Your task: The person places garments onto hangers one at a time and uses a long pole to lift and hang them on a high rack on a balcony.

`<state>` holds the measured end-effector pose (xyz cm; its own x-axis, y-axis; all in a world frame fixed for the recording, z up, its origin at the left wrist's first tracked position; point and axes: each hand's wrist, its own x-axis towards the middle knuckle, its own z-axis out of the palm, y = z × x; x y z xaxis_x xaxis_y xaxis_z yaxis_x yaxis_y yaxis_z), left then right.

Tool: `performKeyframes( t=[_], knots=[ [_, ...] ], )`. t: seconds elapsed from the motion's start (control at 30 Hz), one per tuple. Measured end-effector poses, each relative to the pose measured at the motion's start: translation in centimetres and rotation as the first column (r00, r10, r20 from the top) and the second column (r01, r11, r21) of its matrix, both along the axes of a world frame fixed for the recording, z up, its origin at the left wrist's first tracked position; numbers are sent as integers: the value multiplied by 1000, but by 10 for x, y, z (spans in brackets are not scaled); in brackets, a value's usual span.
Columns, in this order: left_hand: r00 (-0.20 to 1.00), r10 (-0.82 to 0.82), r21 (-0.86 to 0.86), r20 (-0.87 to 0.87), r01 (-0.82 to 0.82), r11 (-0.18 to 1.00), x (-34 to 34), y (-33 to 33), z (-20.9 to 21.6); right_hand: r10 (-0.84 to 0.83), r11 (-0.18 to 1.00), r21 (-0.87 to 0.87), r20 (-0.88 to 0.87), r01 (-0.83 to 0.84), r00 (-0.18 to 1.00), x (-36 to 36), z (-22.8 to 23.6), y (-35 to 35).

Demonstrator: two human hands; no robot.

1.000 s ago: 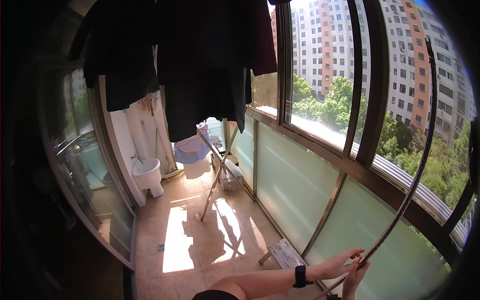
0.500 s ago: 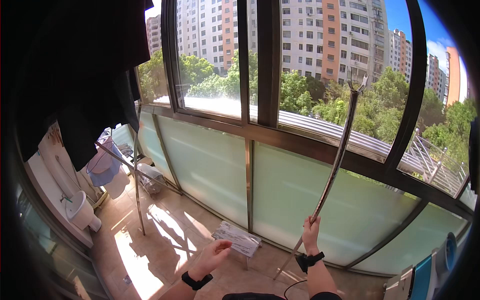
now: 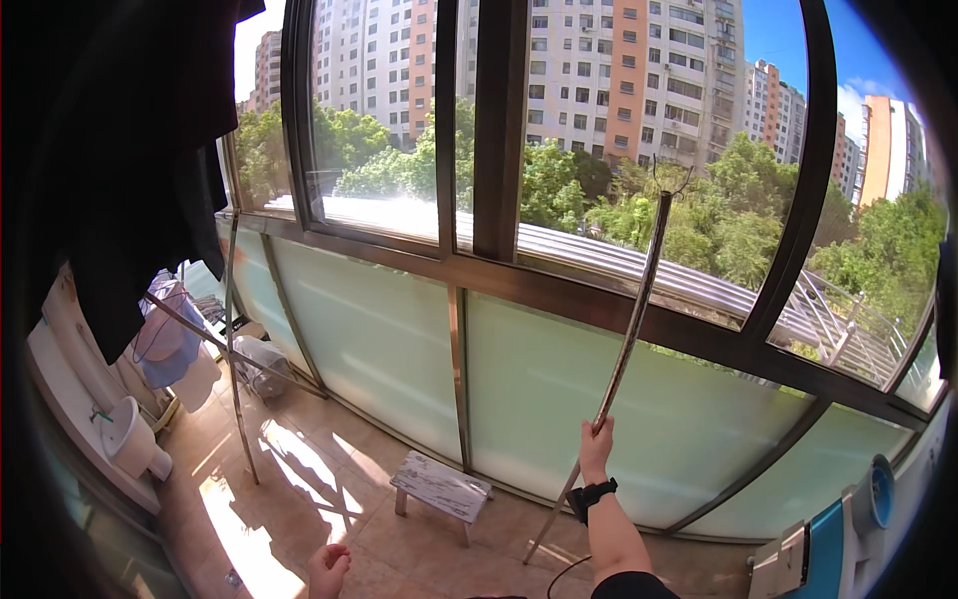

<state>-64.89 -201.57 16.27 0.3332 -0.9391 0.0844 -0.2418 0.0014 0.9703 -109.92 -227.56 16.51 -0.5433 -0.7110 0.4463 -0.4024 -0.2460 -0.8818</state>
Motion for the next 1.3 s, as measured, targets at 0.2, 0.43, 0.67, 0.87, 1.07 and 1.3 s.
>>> performKeyframes(
  t=[0.2,0.43,0.67,0.87,1.07,1.3],
  knots=[
    [965,142,207,-219,-96,974,14,34,-24,26,992,123,-18,-24,1000,-1,5,-31],
    [893,365,332,-264,-271,904,16,62,-30,61,994,92,17,-62,998,-34,-18,-57],
    [838,482,410,-258,-356,840,14,117,-36,103,987,127,-66,-94,993,-66,-53,-88],
    [774,590,427,-230,-464,776,29,169,-47,-305,951,-65,-386,304,871,-43,-29,-68],
    [690,676,456,-258,-530,715,66,224,-57,-301,953,-98,-432,287,850,5,-69,-12],
    [622,732,468,-278,-578,668,131,318,-50,414,846,424,-137,-324,900,232,-95,120]
  ],
)
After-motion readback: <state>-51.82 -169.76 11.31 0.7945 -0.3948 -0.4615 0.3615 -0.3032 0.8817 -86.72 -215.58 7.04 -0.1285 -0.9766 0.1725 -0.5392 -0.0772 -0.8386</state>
